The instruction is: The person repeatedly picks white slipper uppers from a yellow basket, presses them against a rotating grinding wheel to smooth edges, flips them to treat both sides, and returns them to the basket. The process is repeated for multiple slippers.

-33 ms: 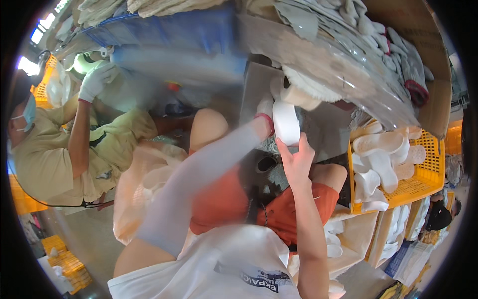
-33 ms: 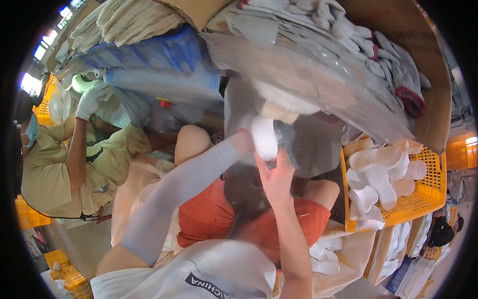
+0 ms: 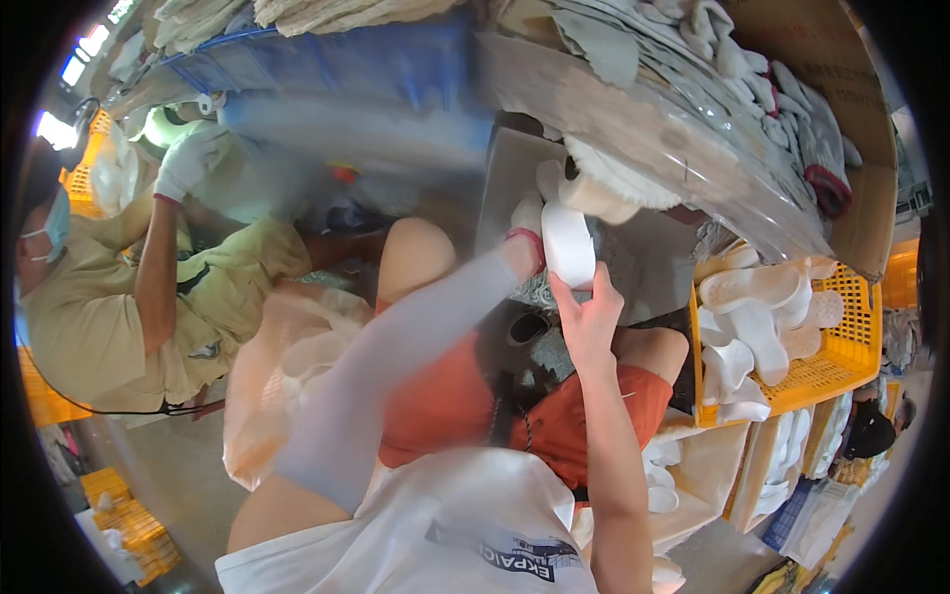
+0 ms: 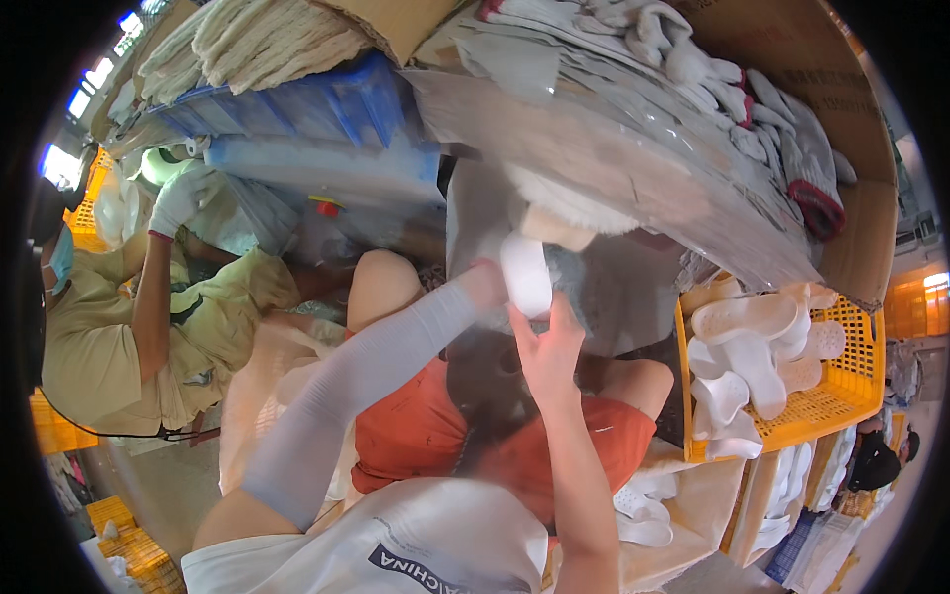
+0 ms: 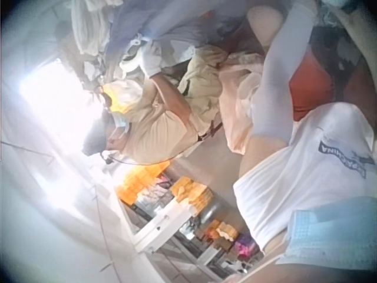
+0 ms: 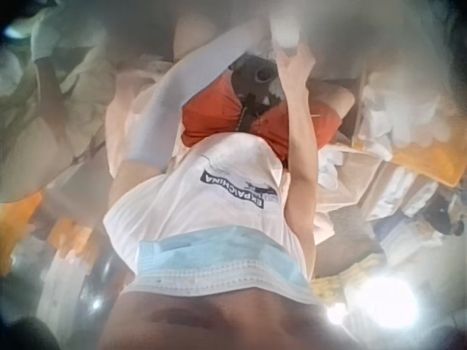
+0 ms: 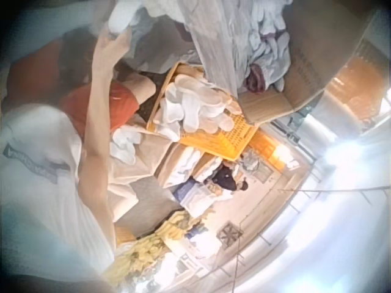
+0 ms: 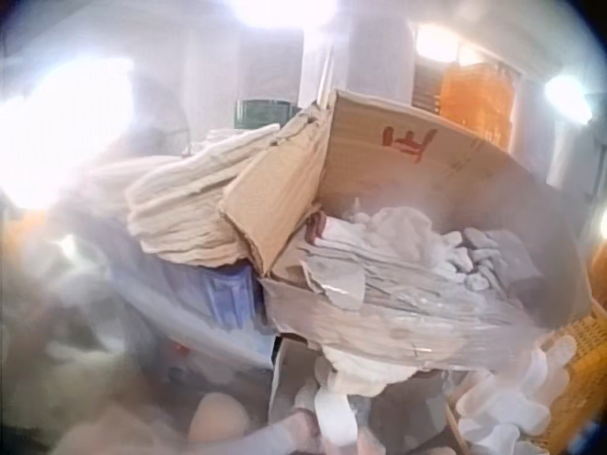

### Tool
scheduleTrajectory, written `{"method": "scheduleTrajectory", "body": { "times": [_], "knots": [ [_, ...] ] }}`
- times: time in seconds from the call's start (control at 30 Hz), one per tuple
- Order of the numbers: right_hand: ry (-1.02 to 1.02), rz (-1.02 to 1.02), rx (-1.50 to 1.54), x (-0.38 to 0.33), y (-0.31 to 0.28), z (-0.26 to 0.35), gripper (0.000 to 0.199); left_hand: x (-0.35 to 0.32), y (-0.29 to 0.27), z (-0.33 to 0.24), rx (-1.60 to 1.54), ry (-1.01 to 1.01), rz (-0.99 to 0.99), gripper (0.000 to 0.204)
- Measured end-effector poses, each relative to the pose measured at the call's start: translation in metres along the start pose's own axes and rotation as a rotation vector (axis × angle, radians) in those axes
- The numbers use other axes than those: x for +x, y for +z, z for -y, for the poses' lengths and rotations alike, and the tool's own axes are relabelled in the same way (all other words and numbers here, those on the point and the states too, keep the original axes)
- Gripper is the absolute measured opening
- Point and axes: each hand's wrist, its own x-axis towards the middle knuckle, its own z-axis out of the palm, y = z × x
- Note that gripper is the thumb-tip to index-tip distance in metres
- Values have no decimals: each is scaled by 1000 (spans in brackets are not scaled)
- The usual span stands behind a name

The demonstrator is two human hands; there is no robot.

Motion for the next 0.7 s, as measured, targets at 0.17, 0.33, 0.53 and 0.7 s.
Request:
{"method": "scheduleTrajectory", "body": {
  "times": [0.17, 0.33, 0.53, 0.7],
  "knots": [
    [214, 2, -29, 25, 4, 8, 28, 18, -14, 9, -85, 25, 91, 45],
    [-1, -32, -35, -63, -23, 51, 40, -63, 0, 46, -263, 4, 250, 50],
    [-49, -10, -135, -21, -10, 28, 34, -25, 0, 44, -237, 25, 151, 36],
    [68, -13, -72, 6, 3, 16, 27, 13, -22, 38, 208, 351, 69, 32]
  ]
}}
